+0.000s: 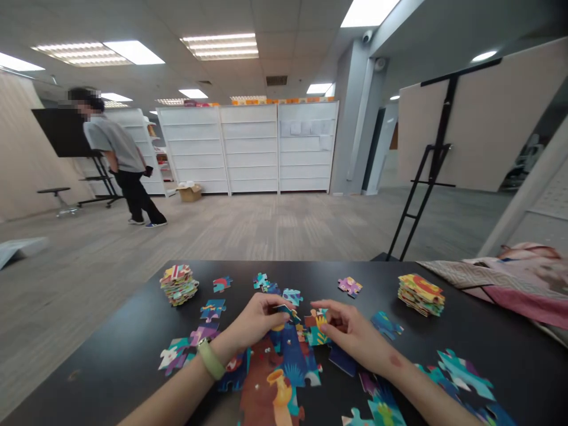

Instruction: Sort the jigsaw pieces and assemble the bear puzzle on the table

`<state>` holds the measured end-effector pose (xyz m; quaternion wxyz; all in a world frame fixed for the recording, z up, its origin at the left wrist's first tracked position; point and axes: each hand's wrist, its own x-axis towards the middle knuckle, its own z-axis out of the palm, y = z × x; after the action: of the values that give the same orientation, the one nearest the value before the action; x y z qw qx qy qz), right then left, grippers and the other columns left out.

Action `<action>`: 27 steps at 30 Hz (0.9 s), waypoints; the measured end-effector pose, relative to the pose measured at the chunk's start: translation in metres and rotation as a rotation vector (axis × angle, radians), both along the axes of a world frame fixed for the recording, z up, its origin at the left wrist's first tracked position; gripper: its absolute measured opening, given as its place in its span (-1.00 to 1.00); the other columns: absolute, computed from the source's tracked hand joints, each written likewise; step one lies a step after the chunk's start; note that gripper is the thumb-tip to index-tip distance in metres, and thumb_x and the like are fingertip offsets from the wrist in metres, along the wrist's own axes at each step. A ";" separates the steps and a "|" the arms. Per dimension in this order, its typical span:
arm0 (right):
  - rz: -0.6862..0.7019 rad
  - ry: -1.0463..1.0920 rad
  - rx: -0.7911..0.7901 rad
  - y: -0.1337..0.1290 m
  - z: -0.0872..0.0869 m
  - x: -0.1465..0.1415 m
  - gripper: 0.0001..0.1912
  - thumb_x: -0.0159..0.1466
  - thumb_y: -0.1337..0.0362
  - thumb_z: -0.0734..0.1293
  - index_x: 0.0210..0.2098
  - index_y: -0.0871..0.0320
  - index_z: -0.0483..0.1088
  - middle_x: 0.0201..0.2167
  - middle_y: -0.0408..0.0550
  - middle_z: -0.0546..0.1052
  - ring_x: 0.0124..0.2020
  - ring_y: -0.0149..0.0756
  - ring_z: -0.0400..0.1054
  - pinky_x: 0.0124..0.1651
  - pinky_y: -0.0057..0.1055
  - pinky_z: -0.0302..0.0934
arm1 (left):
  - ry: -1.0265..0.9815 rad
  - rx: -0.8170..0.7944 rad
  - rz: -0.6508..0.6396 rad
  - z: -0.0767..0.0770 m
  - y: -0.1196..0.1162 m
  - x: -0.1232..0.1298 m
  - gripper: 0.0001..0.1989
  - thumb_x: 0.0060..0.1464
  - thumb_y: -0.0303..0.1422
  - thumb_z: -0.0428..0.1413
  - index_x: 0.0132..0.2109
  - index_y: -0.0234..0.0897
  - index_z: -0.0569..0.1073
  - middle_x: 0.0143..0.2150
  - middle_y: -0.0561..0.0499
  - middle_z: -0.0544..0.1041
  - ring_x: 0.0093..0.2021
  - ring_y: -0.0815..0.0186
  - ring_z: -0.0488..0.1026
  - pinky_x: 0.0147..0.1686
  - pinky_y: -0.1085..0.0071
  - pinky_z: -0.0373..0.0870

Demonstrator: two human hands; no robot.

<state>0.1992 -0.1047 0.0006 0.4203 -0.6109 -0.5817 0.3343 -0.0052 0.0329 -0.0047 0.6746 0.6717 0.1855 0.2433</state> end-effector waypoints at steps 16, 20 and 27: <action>0.097 0.100 -0.038 -0.006 0.005 -0.002 -0.78 0.24 0.27 0.35 -0.14 0.09 0.28 -0.39 -0.22 0.44 -0.43 -0.42 0.30 -0.36 -0.48 0.13 | 0.041 0.022 -0.044 0.000 -0.002 0.000 -0.66 -0.06 -0.20 0.38 -0.25 -0.34 0.51 -0.37 0.06 0.49 -0.39 0.36 0.42 -0.35 0.44 0.31; 0.118 0.065 -0.056 -0.005 0.002 -0.002 -0.75 0.27 0.22 0.35 -0.09 0.10 0.28 -0.39 -0.22 0.44 -0.42 -0.41 0.30 -0.35 -0.47 0.13 | 0.061 0.095 -0.037 -0.002 0.000 0.000 -0.66 -0.01 -0.18 0.33 -0.34 -0.31 0.39 -0.47 0.14 0.39 -0.49 0.44 0.28 -0.45 0.49 0.18; 0.160 0.105 -0.090 -0.017 0.018 -0.007 -0.75 0.28 0.18 0.37 -0.13 0.08 0.25 -0.43 -0.26 0.42 -0.46 -0.44 0.28 -0.39 -0.52 0.15 | 0.065 0.204 -0.021 -0.011 0.011 -0.003 -0.70 0.04 -0.24 0.28 -0.36 -0.26 0.31 -0.48 0.18 0.31 -0.50 0.45 0.21 -0.47 0.51 0.15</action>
<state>0.1920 -0.1212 0.0184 0.3941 -0.5626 -0.5901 0.4242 -0.0079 0.0438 -0.0153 0.5990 0.7463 0.1748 0.2318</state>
